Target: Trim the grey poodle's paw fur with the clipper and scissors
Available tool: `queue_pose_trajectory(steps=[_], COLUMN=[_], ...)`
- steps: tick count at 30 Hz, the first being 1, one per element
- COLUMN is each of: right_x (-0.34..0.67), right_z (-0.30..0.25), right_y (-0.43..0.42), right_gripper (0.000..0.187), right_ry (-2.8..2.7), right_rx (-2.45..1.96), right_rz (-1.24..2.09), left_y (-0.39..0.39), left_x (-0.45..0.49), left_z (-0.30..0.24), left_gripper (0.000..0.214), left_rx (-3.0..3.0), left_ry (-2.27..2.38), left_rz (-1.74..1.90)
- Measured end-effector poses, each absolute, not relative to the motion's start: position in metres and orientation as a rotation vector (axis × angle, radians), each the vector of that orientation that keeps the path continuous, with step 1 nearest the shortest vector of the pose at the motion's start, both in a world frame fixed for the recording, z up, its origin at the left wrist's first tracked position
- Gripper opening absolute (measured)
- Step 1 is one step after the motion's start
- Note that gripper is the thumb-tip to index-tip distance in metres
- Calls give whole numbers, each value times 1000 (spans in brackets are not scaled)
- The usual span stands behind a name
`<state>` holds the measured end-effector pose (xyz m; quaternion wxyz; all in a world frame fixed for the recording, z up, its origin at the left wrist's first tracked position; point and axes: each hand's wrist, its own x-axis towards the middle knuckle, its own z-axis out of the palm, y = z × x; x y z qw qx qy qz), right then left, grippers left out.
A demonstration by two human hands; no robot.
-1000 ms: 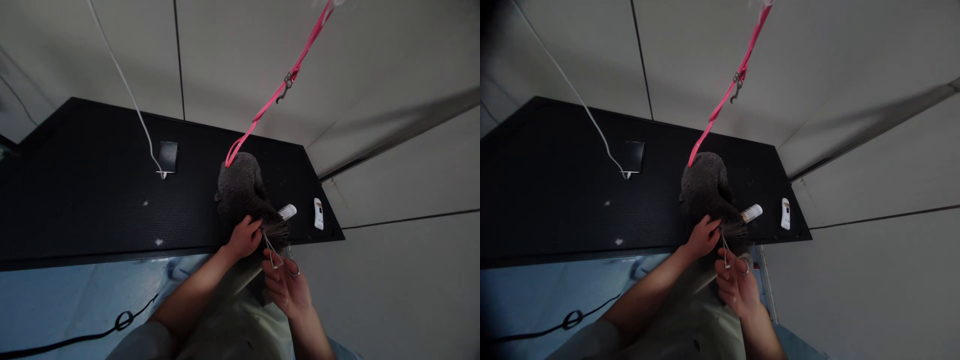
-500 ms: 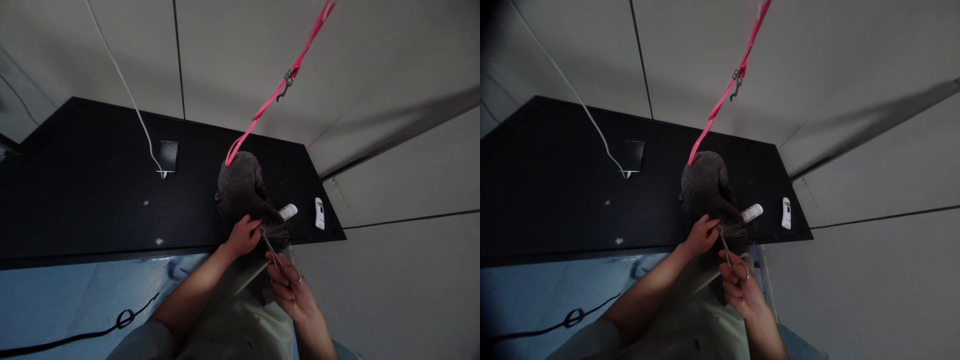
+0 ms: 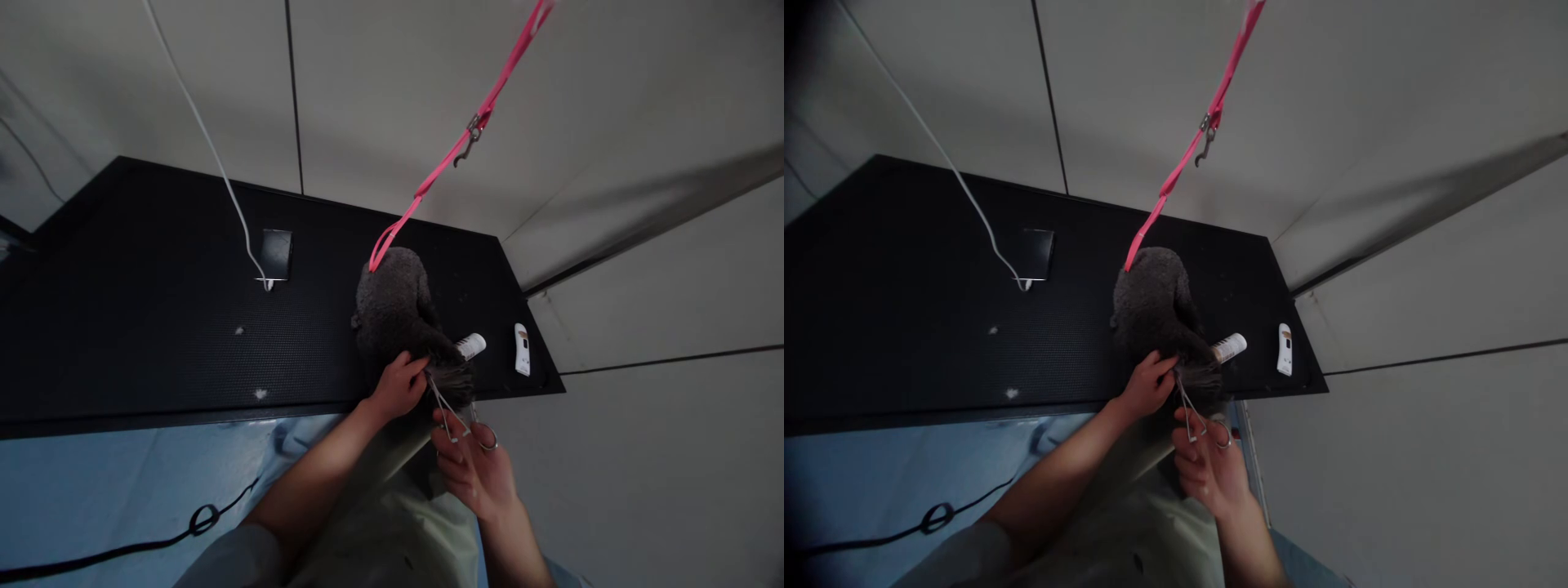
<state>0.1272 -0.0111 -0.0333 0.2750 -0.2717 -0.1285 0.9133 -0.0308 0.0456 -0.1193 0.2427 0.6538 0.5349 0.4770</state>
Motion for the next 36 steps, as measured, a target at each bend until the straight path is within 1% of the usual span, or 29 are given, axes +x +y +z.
queue_pose_trajectory(steps=[4,8,15,18,21,24,27,32,36], right_x=[124,122,118,119,121,124,124,120,118], right_z=[-32,-33,-31,-29,-28,-29,-28,-26,-26], right_y=[-8,-5,-15,-22,-23,-19,-13,-6,-3], right_gripper=[32,34,38,36,34,35,36,33,33], right_ry=[-416,-511,-599,-615,-583,-479,-401,-459,-568], right_rx=[-774,-871,-1059,-1073,-992,-852,-778,-800,-913], right_rz=[2444,2397,2228,2194,2253,2379,2431,2427,2376], left_y=[42,40,45,46,46,46,46,47,47], left_x=[-28,-26,-31,-32,-32,-32,-32,-31,-31], left_z=[-123,-126,-119,-116,-115,-114,-114,-114,-114], left_gripper=[35,35,34,35,35,35,35,35,34], left_rx=[1836,1834,1820,1804,1789,1790,1803,1814,1819], left_ry=[1467,1488,1517,1540,1551,1543,1537,1520,1519], left_rz=[1405,1458,1350,1313,1319,1320,1305,1295,1275])
